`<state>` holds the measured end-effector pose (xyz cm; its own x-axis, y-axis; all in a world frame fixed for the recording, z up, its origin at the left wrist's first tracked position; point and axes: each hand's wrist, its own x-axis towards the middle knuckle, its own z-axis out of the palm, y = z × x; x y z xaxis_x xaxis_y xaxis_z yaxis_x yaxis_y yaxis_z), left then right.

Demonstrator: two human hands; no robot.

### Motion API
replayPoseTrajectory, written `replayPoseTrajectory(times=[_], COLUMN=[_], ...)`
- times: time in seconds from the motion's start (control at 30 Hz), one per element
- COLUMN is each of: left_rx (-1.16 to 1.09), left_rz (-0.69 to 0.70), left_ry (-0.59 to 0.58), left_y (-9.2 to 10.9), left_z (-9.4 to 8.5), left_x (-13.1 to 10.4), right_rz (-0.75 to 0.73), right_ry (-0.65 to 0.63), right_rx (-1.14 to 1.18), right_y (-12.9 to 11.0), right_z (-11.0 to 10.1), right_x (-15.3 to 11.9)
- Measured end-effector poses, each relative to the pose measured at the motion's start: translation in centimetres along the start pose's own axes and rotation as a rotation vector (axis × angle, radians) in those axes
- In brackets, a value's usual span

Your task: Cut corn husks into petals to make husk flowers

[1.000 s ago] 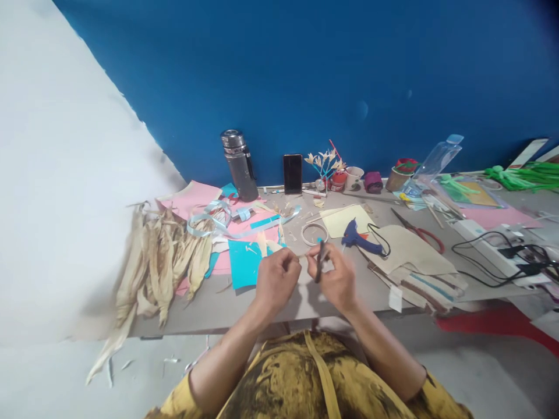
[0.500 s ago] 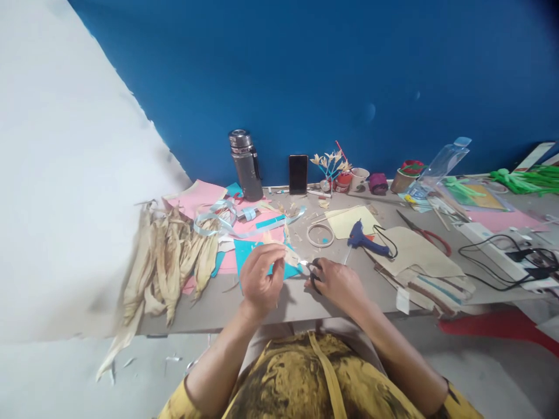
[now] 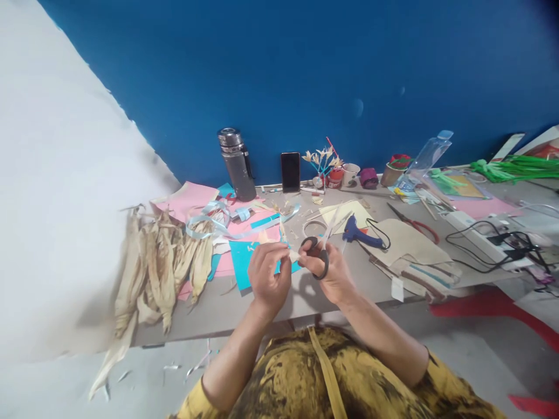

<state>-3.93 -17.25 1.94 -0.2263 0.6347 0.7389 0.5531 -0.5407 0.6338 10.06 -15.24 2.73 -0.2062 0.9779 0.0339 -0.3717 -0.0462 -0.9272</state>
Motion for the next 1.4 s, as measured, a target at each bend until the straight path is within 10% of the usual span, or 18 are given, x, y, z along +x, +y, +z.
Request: replayPoseTrajectory(times=[0.23,0.33,0.77,0.97,1.4], left_rx=[-0.654,-0.880,-1.236,-0.967,-1.015], left_rz=[-0.862,-1.025,-1.222,-1.116,-1.219], left_ry=[-0.125,-0.294,-0.491,-0.555,-0.010], left_y=[0.6,1.0,1.7,0.9,-0.4], left_z=[-0.8,-0.9,-0.7,-1.5,-1.5], left_x=[0.4,0.4,0.3,0.4,1.6], right_rz=[-0.024,0.026,0.235,0.224,0.188], right_ry=[0.036,0.015,-0.257,-0.311,-0.178], right_rx=[-0.031,-0.083,-0.062,-0.236,-0.176], right_y=[-0.3,-0.6,-2.0,-3.4,0.5], right_z=[-0.9,-0.9,-2.8,-2.6,-1.3], right_x=[0.2,0.2,0.8,1.7,3.2])
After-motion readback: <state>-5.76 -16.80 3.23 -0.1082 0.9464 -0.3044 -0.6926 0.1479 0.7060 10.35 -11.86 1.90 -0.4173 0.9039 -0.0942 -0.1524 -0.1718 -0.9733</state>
